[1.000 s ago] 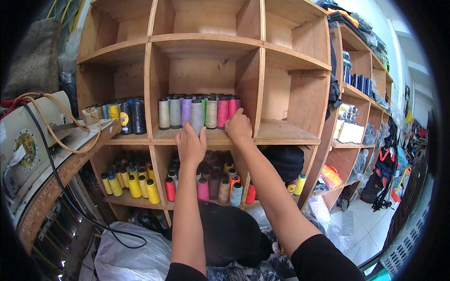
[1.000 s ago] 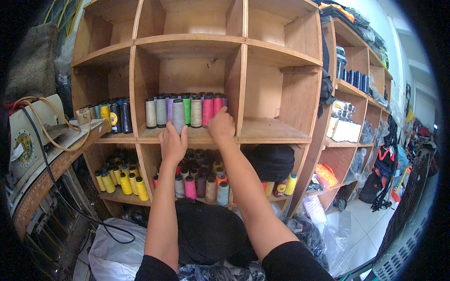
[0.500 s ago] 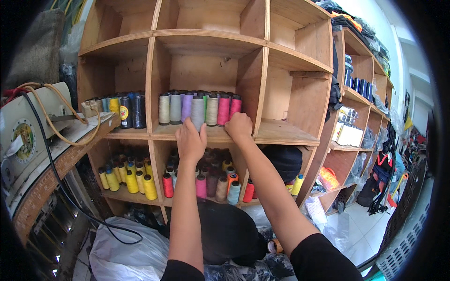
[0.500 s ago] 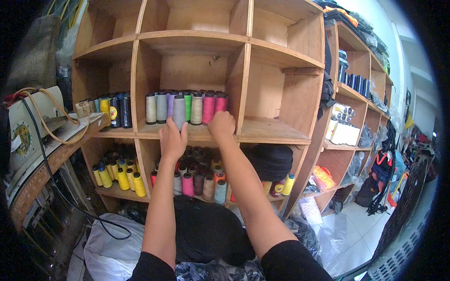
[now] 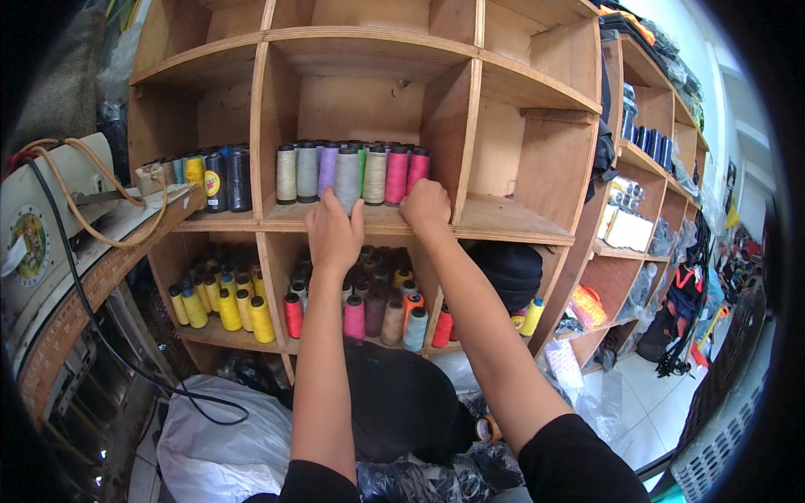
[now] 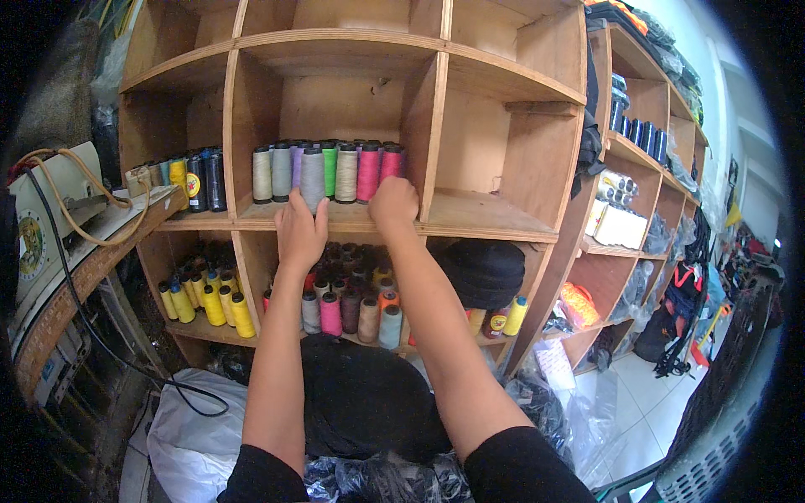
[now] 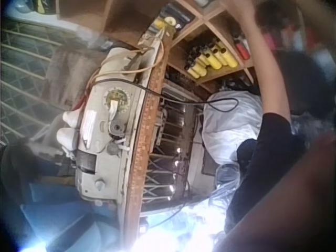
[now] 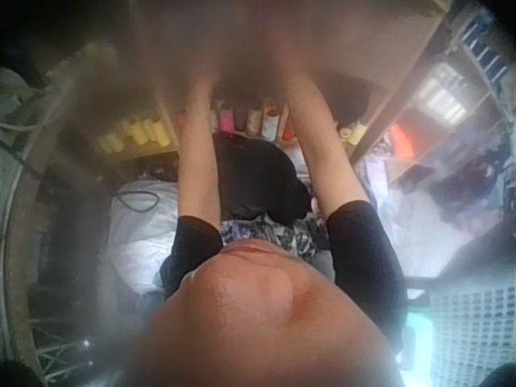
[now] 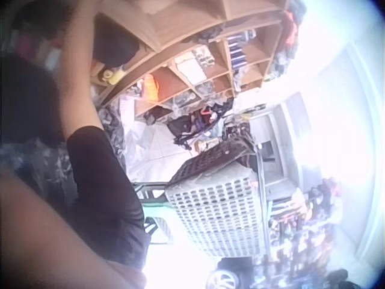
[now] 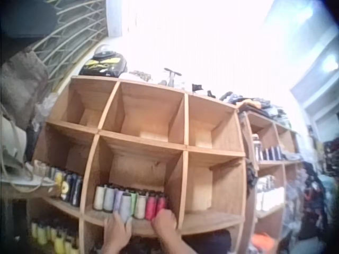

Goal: The person picks up colorful thread spools from a green basket and places them into a wooden shelving unit. They handle the spools one at a time, arranging them by color on the shelves.

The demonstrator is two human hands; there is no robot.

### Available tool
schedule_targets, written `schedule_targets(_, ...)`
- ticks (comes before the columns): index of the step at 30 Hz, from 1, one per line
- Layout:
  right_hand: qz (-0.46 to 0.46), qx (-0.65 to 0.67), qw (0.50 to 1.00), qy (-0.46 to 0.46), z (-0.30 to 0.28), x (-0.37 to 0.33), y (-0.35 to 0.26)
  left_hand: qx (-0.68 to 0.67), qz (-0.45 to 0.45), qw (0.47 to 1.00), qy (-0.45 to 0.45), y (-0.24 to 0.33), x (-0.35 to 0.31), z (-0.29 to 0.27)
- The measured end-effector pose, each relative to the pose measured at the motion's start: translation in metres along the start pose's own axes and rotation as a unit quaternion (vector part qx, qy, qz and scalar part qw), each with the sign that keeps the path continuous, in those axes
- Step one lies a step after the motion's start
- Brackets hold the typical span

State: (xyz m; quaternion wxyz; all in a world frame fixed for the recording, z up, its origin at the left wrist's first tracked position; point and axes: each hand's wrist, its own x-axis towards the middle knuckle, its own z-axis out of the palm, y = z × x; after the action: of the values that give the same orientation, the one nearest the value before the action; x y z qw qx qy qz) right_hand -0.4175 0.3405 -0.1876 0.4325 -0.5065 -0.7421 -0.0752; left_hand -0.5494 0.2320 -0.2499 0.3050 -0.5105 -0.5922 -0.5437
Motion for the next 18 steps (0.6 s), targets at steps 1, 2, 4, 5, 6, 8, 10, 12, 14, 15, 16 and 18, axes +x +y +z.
schedule_targets(1, 0.001, 0.003, 1.000, 0.001, -0.002, 0.000, -0.002, -0.003, -0.005, 1.000, -0.004, 0.001, 0.001, -0.002)
schedule_targets(2, 0.001, 0.005, 1.000, 0.002, -0.004, 0.000, -0.004, 0.001, -0.004, 1.000, -0.001, 0.001, 0.002, -0.002)
schedule_targets(4, -0.004, 0.016, 1.000, 0.002, -0.006, -0.003, -0.004, 0.006, -0.001, 1.000, 0.005, 0.002, 0.002, -0.002)
schedule_targets(5, -0.008, 0.022, 1.000, 0.002, -0.007, -0.006, -0.004, 0.020, -0.017, 1.000, -0.014, 0.001, 0.003, -0.004)
schedule_targets(6, -0.016, 0.027, 0.999, 0.000, -0.009, -0.008, -0.003, 0.034, -0.030, 0.998, -0.033, 0.002, 0.008, -0.009)
schedule_targets(8, -0.034, 0.038, 0.999, -0.004, -0.011, -0.012, -0.002, 0.066, -0.059, 0.995, -0.043, -0.004, 0.018, -0.013)
schedule_targets(10, -0.044, 0.032, 0.998, -0.018, -0.015, -0.012, -0.003, 0.101, -0.087, 0.991, -0.028, -0.017, 0.028, -0.018)
schedule_targets(12, -0.057, 0.027, 0.997, -0.035, -0.018, -0.010, -0.005, 0.105, -0.129, 0.984, -0.069, -0.031, 0.040, -0.028)
schedule_targets(14, -0.068, 0.021, 0.996, -0.055, -0.017, -0.008, 0.000, 0.111, -0.141, 0.978, -0.106, -0.040, 0.045, -0.032)
schedule_targets(15, -0.073, 0.015, 0.996, -0.047, -0.016, -0.008, 0.000, 0.112, -0.154, 0.976, -0.107, -0.040, 0.046, -0.036)
schedule_targets(16, -0.078, 0.008, 0.996, -0.040, -0.016, -0.007, 0.000, 0.122, -0.145, 0.977, -0.101, -0.043, 0.047, -0.034)
schedule_targets(18, -0.083, 0.006, 0.996, -0.033, -0.012, -0.006, 0.000, 0.144, -0.129, 0.977, -0.092, -0.047, 0.044, -0.029)
